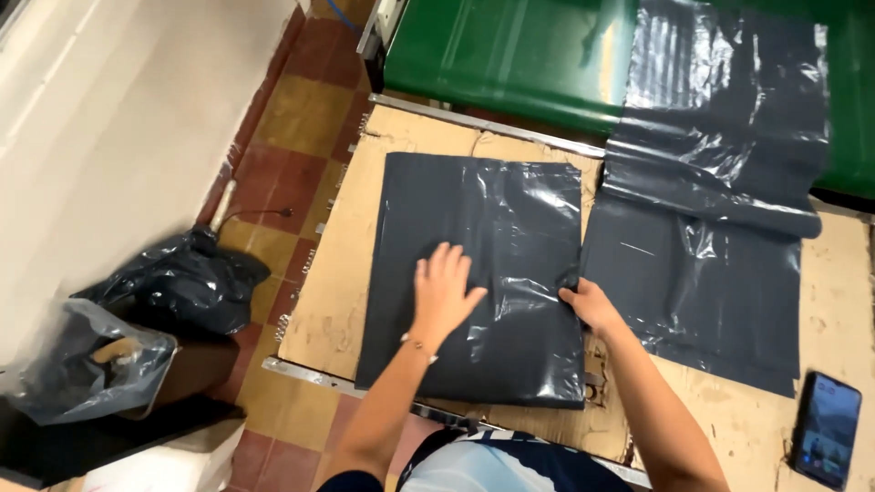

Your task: Folding plastic bags and placing them into a red plastic crate for storage

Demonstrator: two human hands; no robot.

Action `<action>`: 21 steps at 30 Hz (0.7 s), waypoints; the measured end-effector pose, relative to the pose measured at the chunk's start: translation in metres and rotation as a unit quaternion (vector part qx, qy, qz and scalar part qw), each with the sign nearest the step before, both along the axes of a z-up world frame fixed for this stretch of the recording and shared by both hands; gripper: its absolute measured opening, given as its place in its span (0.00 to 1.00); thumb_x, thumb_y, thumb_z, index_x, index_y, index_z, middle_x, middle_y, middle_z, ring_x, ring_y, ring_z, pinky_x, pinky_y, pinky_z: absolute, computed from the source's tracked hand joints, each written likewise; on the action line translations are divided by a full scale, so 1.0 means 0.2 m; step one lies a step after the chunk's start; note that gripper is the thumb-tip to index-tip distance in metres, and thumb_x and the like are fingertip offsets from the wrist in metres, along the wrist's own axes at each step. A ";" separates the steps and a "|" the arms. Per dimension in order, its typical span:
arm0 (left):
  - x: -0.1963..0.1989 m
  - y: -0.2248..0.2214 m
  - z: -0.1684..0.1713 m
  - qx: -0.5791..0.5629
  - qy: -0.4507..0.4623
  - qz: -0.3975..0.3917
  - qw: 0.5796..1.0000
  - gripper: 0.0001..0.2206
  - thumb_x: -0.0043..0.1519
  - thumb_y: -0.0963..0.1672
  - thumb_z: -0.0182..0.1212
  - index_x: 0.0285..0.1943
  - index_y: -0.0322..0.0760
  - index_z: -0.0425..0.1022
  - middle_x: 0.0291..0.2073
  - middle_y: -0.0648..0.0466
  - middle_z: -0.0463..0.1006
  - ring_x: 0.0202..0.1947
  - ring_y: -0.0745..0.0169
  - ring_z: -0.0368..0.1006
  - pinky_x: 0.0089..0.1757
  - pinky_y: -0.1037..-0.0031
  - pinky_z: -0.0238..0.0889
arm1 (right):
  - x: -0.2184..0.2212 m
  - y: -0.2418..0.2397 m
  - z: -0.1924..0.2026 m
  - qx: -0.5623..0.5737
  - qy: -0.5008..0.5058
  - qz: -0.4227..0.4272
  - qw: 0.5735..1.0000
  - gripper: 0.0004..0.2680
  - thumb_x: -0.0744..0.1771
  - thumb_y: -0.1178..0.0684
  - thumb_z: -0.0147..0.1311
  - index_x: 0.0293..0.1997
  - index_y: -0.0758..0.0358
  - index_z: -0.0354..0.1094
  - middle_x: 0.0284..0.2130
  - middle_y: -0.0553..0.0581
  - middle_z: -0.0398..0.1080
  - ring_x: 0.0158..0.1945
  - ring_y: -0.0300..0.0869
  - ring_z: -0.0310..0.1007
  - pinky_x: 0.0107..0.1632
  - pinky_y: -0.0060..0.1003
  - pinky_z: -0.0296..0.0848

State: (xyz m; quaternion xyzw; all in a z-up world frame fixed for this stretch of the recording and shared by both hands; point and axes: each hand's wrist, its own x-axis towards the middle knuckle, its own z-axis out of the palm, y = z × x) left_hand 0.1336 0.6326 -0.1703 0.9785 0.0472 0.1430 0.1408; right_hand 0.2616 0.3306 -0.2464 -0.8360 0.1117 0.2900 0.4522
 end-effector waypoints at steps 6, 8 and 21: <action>0.10 -0.14 -0.14 -0.028 0.059 -0.084 0.994 0.36 0.56 0.56 0.65 0.71 0.39 0.64 0.73 0.46 0.61 0.77 0.42 0.46 0.63 0.29 0.42 | 0.39 0.06 0.38 -0.289 -0.214 0.202 0.911 0.18 0.65 0.36 0.60 0.54 0.55 0.74 0.47 0.63 0.77 0.53 0.59 0.77 0.53 0.55 0.76; 0.10 -0.16 -0.21 -0.017 0.047 -0.078 0.996 0.36 0.56 0.56 0.64 0.72 0.40 0.64 0.74 0.46 0.60 0.77 0.42 0.46 0.63 0.29 0.41 | 0.62 0.14 0.34 -0.290 -0.332 0.196 0.876 0.16 0.66 0.40 0.61 0.54 0.57 0.71 0.45 0.63 0.74 0.49 0.60 0.78 0.49 0.56 0.77; 0.27 -0.12 -0.38 -0.335 0.004 -0.036 0.941 0.15 0.63 0.54 0.61 0.55 0.53 0.76 0.44 0.63 0.76 0.46 0.62 0.75 0.43 0.72 0.71 | 1.39 0.48 -0.22 -0.243 -0.161 0.314 0.904 0.31 0.55 0.32 0.68 0.62 0.49 0.66 0.55 0.65 0.73 0.63 0.58 0.70 0.62 0.53 0.69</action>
